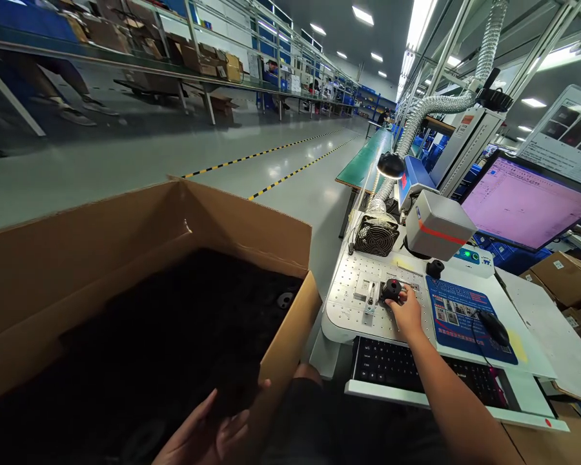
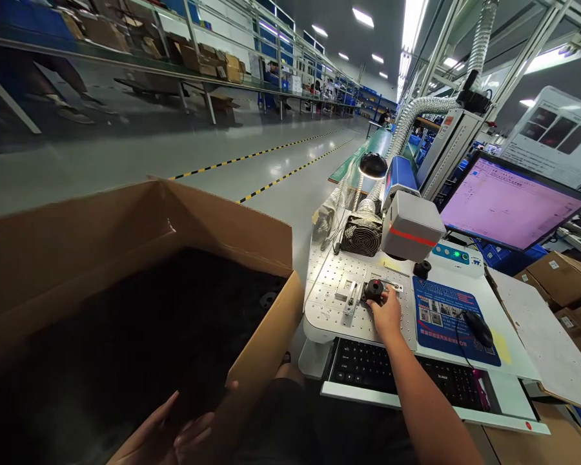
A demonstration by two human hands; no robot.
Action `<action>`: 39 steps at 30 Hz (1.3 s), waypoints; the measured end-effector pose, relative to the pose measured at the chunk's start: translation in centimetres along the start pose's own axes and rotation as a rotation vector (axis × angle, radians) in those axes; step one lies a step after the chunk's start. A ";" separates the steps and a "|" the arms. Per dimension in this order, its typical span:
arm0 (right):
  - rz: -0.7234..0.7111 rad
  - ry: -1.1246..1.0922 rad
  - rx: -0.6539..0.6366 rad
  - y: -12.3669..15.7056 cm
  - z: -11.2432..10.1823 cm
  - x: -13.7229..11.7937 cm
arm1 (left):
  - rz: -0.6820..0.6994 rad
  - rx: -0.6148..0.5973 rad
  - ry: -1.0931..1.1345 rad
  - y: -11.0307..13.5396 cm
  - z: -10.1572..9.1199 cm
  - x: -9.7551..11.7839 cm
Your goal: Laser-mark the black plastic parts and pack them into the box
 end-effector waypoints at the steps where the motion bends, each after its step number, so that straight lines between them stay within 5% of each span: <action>1: -0.006 0.000 0.015 0.0 0.1 0.1 | -0.006 0.003 -0.005 -0.1 -0.1 0.0; 6: -0.003 -0.065 0.015 -0.4 0.2 0.4 | -0.017 -0.068 -0.047 0.2 0.0 -0.5; 10: -0.007 -0.096 0.038 1.0 -2.4 -0.1 | 0.000 -0.088 -0.111 0.1 0.2 -0.7; 16: -0.158 -0.125 0.091 10.9 -9.2 -1.5 | 0.091 -0.070 -0.150 -0.8 0.2 -0.1; 22: -0.201 -0.064 -0.066 19.8 -9.4 -1.1 | 0.137 -0.066 -0.201 -0.8 1.2 -0.1; 31: -0.250 -0.046 -0.157 20.2 -6.9 -0.4 | 0.162 -0.099 -0.233 -0.5 1.4 0.0; 39: -0.254 -0.033 -0.130 19.5 -7.6 -0.7 | 0.150 -0.101 -0.222 -1.1 0.3 0.3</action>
Point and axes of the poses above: each hand's wrist, its own y-axis away from the middle knuckle, its own z-axis out of the palm, x = y × z, the point moved 7 cm from there along -y, towards the middle knuckle, and after that the axes turned 12 degrees about -z, right-handed, at the moved point
